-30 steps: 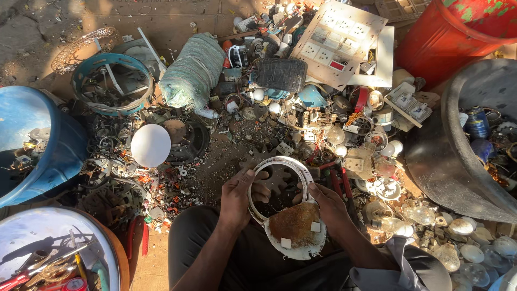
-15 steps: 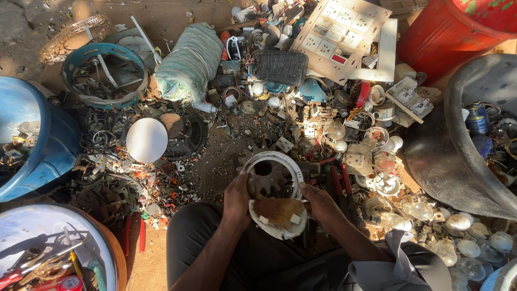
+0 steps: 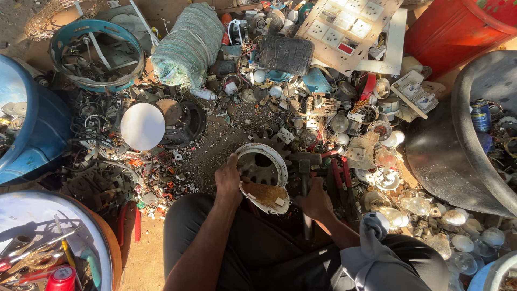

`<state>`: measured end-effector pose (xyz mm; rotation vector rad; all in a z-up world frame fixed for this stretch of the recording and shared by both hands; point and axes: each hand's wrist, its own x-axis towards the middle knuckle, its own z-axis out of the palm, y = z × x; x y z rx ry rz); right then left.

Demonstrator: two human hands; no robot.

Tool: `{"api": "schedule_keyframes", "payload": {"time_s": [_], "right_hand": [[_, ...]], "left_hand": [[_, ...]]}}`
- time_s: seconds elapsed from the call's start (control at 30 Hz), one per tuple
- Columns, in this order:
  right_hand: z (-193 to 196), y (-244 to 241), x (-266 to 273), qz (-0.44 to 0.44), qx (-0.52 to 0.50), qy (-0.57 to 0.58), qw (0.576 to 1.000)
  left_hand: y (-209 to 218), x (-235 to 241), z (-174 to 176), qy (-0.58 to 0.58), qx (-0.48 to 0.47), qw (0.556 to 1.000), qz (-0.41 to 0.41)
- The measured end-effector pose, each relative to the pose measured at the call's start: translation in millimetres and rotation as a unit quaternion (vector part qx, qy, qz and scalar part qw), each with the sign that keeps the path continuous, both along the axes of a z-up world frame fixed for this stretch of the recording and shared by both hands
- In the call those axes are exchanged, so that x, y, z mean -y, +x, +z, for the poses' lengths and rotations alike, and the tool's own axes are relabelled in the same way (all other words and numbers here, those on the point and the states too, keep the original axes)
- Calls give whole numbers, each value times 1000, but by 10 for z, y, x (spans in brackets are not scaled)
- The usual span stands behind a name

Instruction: The person sits on the ground and dismantles a white circular electronic component using a hammer and pliers. They repeatedly strike the component to break it apart and then use pliers to pull out wires and separate internal parts.

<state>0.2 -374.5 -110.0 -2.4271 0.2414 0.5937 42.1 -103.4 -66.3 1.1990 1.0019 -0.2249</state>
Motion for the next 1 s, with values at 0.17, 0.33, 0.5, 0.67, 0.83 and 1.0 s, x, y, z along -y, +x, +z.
{"api": "schedule_keyframes", "payload": {"time_s": [0.17,0.33,0.5,0.67,0.83,1.0], "right_hand": [[-33,224,157,-271,-189,369,869],[341,75,86,-93,50,188,977],[805,-96,21,64,360,96,926],[802,147,-216,129,149,-18,980],[893,63,-157,112,193,78,972],[1047,-34,68,99,336,69,934]], "left_hand": [[81,-8,-165,-25,83,996,-13],[126,-37,-249,5,70,997,-44],[124,-24,-217,-3,68,997,-35],[155,31,-117,55,86,993,-55],[115,-20,-96,43,76,996,0],[180,-90,-105,-7,106,994,-6]]}}
